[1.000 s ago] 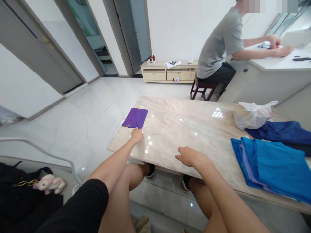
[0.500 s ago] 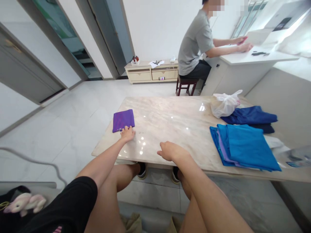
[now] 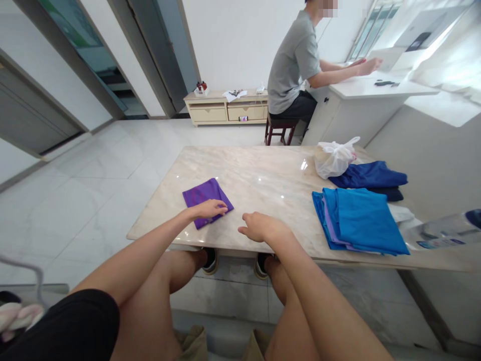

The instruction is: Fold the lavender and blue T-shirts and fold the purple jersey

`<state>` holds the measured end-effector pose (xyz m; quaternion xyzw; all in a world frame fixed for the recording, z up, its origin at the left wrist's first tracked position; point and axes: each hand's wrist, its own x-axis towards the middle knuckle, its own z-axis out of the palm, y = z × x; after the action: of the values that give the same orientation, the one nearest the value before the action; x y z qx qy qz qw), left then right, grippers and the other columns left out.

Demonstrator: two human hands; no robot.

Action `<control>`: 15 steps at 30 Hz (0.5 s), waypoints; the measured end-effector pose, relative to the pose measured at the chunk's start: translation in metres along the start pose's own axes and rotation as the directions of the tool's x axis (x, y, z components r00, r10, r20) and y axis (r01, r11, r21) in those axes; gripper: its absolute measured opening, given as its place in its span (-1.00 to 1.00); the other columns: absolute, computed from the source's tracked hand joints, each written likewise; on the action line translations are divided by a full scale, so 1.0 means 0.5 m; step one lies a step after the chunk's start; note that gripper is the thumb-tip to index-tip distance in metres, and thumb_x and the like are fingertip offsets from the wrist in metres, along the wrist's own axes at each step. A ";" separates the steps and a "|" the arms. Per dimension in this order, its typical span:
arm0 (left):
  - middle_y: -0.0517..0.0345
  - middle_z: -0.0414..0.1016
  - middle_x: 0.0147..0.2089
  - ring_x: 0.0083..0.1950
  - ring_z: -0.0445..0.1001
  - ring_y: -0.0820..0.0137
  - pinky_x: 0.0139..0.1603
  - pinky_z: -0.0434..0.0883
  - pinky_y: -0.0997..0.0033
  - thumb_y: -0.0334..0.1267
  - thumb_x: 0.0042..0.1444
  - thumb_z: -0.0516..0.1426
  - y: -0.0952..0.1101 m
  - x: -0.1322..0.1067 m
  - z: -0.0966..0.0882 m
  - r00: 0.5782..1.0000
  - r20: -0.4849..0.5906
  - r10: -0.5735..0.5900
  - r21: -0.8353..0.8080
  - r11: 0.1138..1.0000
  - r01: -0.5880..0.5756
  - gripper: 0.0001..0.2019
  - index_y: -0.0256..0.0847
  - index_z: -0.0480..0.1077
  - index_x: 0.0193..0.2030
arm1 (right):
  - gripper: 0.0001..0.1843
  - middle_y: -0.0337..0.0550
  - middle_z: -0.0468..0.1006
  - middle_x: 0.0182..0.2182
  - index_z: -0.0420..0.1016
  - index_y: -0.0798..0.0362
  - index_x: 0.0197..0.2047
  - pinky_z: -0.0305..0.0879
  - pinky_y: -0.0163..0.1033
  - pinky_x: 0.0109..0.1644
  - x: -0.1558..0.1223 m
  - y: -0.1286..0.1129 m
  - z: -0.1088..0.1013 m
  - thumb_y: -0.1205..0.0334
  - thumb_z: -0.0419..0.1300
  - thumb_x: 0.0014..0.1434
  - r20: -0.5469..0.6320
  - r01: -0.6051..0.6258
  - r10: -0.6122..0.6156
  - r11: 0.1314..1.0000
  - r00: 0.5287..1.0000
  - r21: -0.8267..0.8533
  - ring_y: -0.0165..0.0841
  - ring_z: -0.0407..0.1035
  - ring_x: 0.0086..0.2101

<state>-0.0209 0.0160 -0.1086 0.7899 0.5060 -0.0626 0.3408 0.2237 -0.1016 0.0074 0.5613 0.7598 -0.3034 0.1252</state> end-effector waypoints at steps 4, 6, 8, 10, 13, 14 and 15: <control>0.03 0.74 0.15 0.16 0.68 0.14 0.16 0.50 0.31 -0.07 0.28 0.26 0.072 0.002 0.053 0.979 0.078 0.187 0.049 0.980 -0.192 -0.63 -0.02 0.59 0.20 | -0.43 0.31 0.57 0.31 0.49 0.19 0.45 0.47 -0.05 0.28 -0.011 0.002 -0.005 0.01 0.13 0.57 0.055 -0.040 0.042 0.998 0.998 -0.041 0.04 0.52 0.28; -0.02 0.69 0.20 0.23 0.64 0.07 0.19 0.49 0.25 -0.12 0.24 0.32 0.082 0.008 0.060 0.985 0.049 0.163 0.207 0.964 -0.170 -0.66 -0.02 0.58 0.15 | -0.43 0.31 0.58 0.30 0.50 0.20 0.44 0.47 -0.04 0.28 -0.006 0.009 0.000 0.01 0.14 0.56 0.052 -0.048 0.050 0.998 0.997 -0.040 0.05 0.53 0.27; -0.11 0.66 0.22 0.26 0.61 -0.03 0.20 0.49 0.20 -0.10 0.11 0.44 0.076 0.017 0.057 0.997 0.020 0.079 0.327 0.941 -0.081 -0.58 -0.06 0.55 0.09 | -0.44 0.32 0.58 0.29 0.52 0.20 0.42 0.45 -0.03 0.30 0.001 0.016 0.005 0.01 0.16 0.56 0.039 -0.046 0.047 0.999 0.998 -0.029 0.05 0.53 0.27; -0.15 0.65 0.18 0.25 0.60 -0.08 0.20 0.50 0.19 -0.04 -0.06 0.54 0.063 0.026 0.049 1.000 0.006 -0.004 0.372 0.928 0.002 -0.45 -0.08 0.53 0.05 | -0.45 0.34 0.58 0.29 0.53 0.20 0.41 0.44 -0.01 0.31 0.008 0.023 0.008 0.02 0.17 0.55 0.030 -0.045 0.045 0.999 0.999 -0.010 0.07 0.52 0.28; -0.05 0.68 0.08 0.19 0.62 -0.02 0.16 0.50 0.22 0.00 -0.07 0.54 0.046 0.037 0.042 0.999 0.002 -0.042 0.344 0.938 0.039 -0.50 -0.05 0.54 -0.04 | -0.43 0.37 0.57 0.29 0.52 0.22 0.42 0.45 0.03 0.29 0.015 0.031 0.008 0.01 0.16 0.55 0.039 -0.051 0.051 0.999 0.998 -0.016 0.10 0.52 0.27; -0.01 0.69 0.04 0.17 0.63 0.00 0.13 0.51 0.23 -0.01 -0.02 0.52 0.044 0.039 0.042 0.999 0.006 -0.039 0.333 0.942 0.035 -0.58 -0.03 0.55 -0.08 | -0.42 0.36 0.57 0.29 0.51 0.22 0.43 0.45 0.03 0.29 0.017 0.033 0.007 0.00 0.15 0.56 0.042 -0.050 0.052 0.998 0.998 -0.027 0.10 0.52 0.27; 0.01 0.70 0.01 0.16 0.64 0.01 0.12 0.51 0.22 -0.04 0.02 0.50 0.044 0.041 0.042 0.999 0.009 -0.035 0.327 0.945 0.030 -0.66 -0.03 0.56 -0.13 | -0.42 0.35 0.57 0.29 0.51 0.22 0.43 0.44 0.02 0.29 0.019 0.035 0.007 0.00 0.14 0.56 0.042 -0.049 0.050 0.998 0.998 -0.036 0.10 0.52 0.28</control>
<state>0.0127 0.0132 -0.1234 0.8264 0.4992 -0.1572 0.2078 0.2364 -0.0930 -0.0061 0.5709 0.7480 -0.2988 0.1589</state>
